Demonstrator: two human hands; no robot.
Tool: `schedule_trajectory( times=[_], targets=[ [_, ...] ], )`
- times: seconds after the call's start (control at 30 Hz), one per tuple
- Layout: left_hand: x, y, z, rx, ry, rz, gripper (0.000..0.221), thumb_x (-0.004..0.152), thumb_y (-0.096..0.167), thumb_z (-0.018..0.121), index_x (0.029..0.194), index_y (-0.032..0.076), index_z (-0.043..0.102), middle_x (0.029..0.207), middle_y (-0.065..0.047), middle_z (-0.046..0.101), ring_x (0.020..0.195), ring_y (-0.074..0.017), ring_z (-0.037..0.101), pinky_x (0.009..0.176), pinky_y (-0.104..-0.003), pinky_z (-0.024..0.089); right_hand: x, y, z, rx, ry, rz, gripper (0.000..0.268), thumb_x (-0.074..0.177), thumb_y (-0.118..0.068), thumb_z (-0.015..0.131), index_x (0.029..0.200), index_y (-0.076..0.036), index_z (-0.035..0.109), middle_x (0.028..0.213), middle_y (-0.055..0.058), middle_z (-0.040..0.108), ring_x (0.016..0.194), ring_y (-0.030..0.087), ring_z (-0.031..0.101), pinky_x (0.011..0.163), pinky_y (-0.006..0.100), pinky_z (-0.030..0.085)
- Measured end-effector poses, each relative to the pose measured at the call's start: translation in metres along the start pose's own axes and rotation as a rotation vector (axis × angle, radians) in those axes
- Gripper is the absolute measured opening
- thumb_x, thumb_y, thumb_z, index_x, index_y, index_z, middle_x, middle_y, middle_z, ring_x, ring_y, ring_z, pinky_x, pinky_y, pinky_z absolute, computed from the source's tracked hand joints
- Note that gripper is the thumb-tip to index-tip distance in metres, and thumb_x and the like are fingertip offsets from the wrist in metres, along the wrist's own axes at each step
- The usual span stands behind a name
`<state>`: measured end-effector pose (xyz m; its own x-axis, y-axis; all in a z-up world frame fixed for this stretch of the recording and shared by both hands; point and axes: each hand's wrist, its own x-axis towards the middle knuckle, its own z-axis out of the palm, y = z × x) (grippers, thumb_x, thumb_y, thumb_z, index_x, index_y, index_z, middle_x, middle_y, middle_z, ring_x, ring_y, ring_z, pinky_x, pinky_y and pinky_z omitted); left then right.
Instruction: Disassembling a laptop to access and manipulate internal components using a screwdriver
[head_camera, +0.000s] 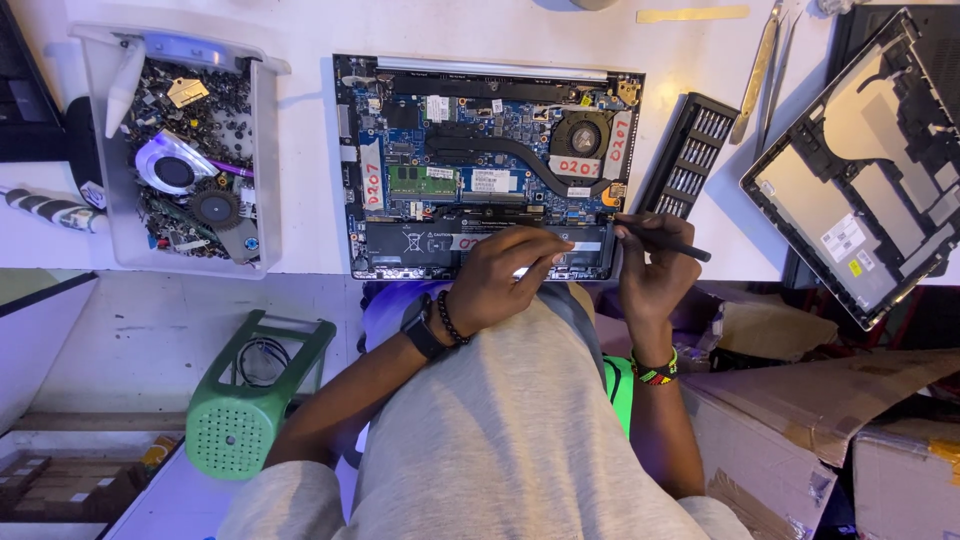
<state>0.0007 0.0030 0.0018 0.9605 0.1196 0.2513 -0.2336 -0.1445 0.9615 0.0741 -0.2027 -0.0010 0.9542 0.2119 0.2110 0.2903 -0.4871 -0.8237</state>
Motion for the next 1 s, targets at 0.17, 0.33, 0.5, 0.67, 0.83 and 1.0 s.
schedule_trajectory(
  times=[0.17, 0.33, 0.5, 0.67, 0.83, 1.0],
  targets=[
    [0.003, 0.002, -0.003, 0.007, -0.024, 0.004, 0.016, 0.102, 0.006, 0.064, 0.114, 0.006, 0.074, 0.108, -0.015, 0.074, 0.103, -0.0389, 0.073, 0.086, -0.046, 0.060, 0.002, -0.002, 0.001, 0.020, -0.011, -0.005, 0.028, 0.097, 0.008, 0.077, 0.106, 0.004, 0.051, 0.094, 0.025, 0.076, 0.089, 0.040, 0.077, 0.076, 0.039, 0.059],
    [0.027, 0.016, 0.015, 0.018, -0.002, 0.060, 0.018, 0.103, 0.007, 0.065, 0.119, 0.006, 0.073, 0.112, -0.017, 0.073, 0.106, -0.0413, 0.072, 0.087, -0.048, 0.061, 0.004, 0.002, -0.002, -0.192, -0.035, -0.060, 0.026, 0.097, 0.000, 0.079, 0.103, -0.004, 0.055, 0.094, 0.016, 0.078, 0.088, 0.037, 0.077, 0.076, 0.038, 0.059],
    [0.065, 0.024, 0.040, 0.036, -0.131, 0.119, 0.030, 0.102, 0.028, 0.067, 0.122, 0.006, 0.067, 0.118, -0.020, 0.066, 0.106, -0.0463, 0.069, 0.087, -0.055, 0.060, 0.015, -0.025, -0.007, -0.440, -0.174, -0.205, 0.016, 0.103, -0.003, 0.073, 0.100, 0.004, 0.059, 0.083, 0.029, 0.071, 0.083, 0.055, 0.067, 0.064, 0.059, 0.054],
    [0.076, -0.003, 0.067, 0.103, -0.246, 0.246, 0.024, 0.102, 0.025, 0.063, 0.117, 0.007, 0.066, 0.093, -0.015, 0.067, 0.091, -0.0449, 0.071, 0.077, -0.051, 0.060, 0.007, 0.045, -0.014, -0.356, -0.128, -0.236, 0.016, 0.094, -0.009, 0.080, 0.087, -0.003, 0.066, 0.078, 0.014, 0.070, 0.076, 0.047, 0.067, 0.068, 0.049, 0.055],
    [0.106, -0.001, 0.056, 0.096, -0.336, 0.415, 0.010, 0.098, 0.018, 0.064, 0.097, 0.008, 0.061, 0.082, -0.012, 0.063, 0.093, -0.0393, 0.065, 0.081, -0.046, 0.056, 0.007, 0.055, -0.026, -0.040, -0.151, -0.141, 0.011, 0.089, -0.004, 0.080, 0.088, -0.002, 0.069, 0.080, 0.008, 0.068, 0.083, 0.026, 0.055, 0.076, 0.041, 0.054],
    [0.120, 0.003, 0.049, 0.207, -0.440, 0.558, 0.014, 0.077, 0.002, 0.078, 0.085, 0.011, 0.070, 0.100, -0.012, 0.059, 0.106, -0.0381, 0.054, 0.088, -0.046, 0.052, 0.002, 0.052, -0.031, 0.160, -0.127, -0.023, 0.008, 0.092, 0.012, 0.074, 0.095, 0.004, 0.075, 0.073, 0.009, 0.067, 0.092, 0.011, 0.041, 0.071, 0.033, 0.049]
  ],
)
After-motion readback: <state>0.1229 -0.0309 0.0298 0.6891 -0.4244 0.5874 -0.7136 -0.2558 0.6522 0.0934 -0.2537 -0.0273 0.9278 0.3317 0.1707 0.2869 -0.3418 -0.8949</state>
